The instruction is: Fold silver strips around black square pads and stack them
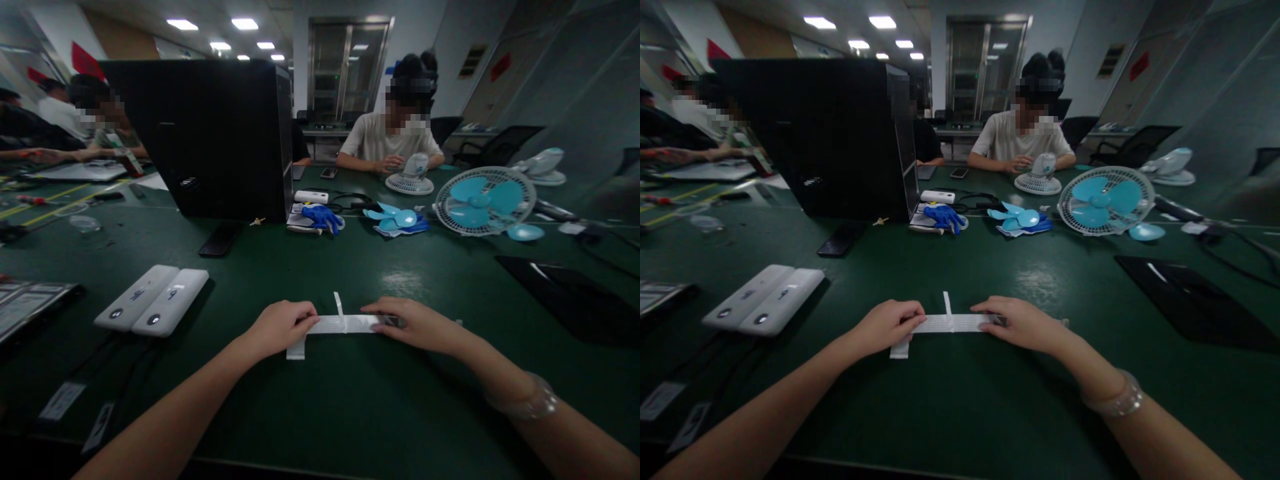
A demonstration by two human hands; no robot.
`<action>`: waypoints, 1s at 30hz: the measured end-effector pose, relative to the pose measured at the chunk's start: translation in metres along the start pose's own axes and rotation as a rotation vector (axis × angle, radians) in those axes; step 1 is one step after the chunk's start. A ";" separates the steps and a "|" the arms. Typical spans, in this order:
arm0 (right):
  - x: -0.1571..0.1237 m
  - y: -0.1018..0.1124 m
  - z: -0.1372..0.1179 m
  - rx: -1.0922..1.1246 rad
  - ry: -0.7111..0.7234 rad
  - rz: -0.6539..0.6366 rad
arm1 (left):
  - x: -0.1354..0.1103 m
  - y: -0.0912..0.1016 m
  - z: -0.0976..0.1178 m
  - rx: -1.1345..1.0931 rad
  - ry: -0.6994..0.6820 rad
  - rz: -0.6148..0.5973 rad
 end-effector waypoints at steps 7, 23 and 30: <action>-0.012 0.016 0.028 -0.213 -0.066 0.106 | 0.002 -0.001 -0.003 -0.019 -0.004 0.016; -0.120 0.065 0.150 -0.354 -1.315 0.414 | 0.001 -0.003 -0.004 0.044 0.014 -0.030; -0.177 0.079 0.164 -0.475 -1.499 0.543 | 0.000 -0.003 -0.003 0.051 -0.025 -0.035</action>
Point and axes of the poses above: each hand's wrist, its own x-axis towards the middle knuckle, its own y-axis out of the back of the hand, z = x × y, the point moved 2 cm from there along x, towards the middle knuckle, and after that the axes turned 15 degrees about y, right-handed, at the moved point
